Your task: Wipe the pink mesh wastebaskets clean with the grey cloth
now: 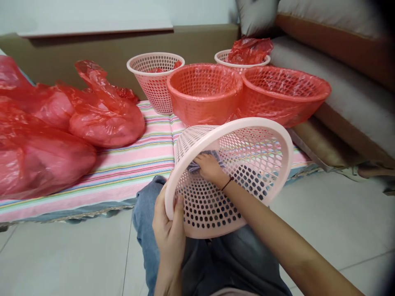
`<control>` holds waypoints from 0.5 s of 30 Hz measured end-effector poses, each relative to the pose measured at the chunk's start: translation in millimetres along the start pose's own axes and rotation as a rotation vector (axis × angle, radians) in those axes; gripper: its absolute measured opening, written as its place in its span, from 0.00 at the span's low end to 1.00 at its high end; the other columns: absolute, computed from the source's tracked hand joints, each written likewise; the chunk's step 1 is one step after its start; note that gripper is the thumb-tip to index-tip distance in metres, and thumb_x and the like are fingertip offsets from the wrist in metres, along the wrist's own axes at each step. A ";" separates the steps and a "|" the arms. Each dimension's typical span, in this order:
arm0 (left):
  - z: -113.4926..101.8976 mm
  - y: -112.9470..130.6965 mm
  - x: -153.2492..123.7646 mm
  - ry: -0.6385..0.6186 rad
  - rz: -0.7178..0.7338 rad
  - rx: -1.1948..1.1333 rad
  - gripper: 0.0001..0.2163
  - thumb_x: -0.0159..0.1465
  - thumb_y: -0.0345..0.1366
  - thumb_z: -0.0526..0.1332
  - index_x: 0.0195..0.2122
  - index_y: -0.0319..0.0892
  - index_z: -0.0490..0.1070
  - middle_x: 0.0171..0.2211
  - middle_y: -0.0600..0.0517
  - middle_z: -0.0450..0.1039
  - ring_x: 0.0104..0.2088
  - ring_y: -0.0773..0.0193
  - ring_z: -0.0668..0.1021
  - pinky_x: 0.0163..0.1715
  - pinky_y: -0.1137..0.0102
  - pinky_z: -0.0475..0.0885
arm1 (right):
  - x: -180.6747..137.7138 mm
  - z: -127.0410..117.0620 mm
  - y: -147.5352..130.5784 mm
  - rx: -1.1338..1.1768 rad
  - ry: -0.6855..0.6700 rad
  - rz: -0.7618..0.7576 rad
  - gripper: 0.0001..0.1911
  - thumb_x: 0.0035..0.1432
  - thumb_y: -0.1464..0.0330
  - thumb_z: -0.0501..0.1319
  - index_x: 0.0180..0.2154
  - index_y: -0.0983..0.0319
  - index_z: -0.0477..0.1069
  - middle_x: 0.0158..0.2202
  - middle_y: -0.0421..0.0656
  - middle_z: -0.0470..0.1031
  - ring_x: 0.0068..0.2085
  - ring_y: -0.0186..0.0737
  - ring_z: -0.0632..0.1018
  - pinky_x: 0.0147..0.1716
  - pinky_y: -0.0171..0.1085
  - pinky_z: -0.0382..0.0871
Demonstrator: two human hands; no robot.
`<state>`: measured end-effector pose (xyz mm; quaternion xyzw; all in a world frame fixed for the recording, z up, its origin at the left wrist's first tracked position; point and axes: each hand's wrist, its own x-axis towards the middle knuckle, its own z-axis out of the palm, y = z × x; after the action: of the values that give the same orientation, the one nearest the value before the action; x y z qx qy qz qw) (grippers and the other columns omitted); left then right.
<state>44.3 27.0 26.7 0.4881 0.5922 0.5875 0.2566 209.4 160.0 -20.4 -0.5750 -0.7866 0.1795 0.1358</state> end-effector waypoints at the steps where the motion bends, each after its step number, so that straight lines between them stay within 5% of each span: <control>1: -0.4 -0.4 -0.2 -0.006 -0.010 0.000 0.14 0.63 0.44 0.68 0.49 0.48 0.77 0.45 0.50 0.79 0.48 0.55 0.79 0.52 0.63 0.74 | 0.1 9.7 1.3 0.002 -0.020 0.005 0.26 0.62 0.77 0.54 0.60 0.64 0.71 0.61 0.52 0.74 0.61 0.52 0.70 0.61 0.49 0.60; 6: -0.4 -5.6 -1.1 0.015 -0.046 -0.019 0.15 0.61 0.43 0.70 0.48 0.49 0.77 0.44 0.51 0.79 0.48 0.55 0.79 0.52 0.64 0.73 | -7.3 31.6 8.0 0.010 -0.075 0.032 0.25 0.64 0.73 0.55 0.62 0.62 0.69 0.59 0.51 0.75 0.59 0.50 0.73 0.61 0.48 0.58; 15: 1.8 0.2 -1.2 0.060 -0.014 0.044 0.13 0.62 0.43 0.68 0.47 0.49 0.78 0.42 0.52 0.78 0.46 0.56 0.79 0.50 0.65 0.74 | -22.3 18.8 -1.2 0.039 -0.140 0.034 0.23 0.66 0.74 0.53 0.60 0.65 0.71 0.57 0.54 0.77 0.59 0.52 0.74 0.62 0.50 0.58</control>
<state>46.4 26.7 26.2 0.4718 0.6157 0.5869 0.2320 207.2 136.1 -36.9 -0.5716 -0.7806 0.2369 0.0883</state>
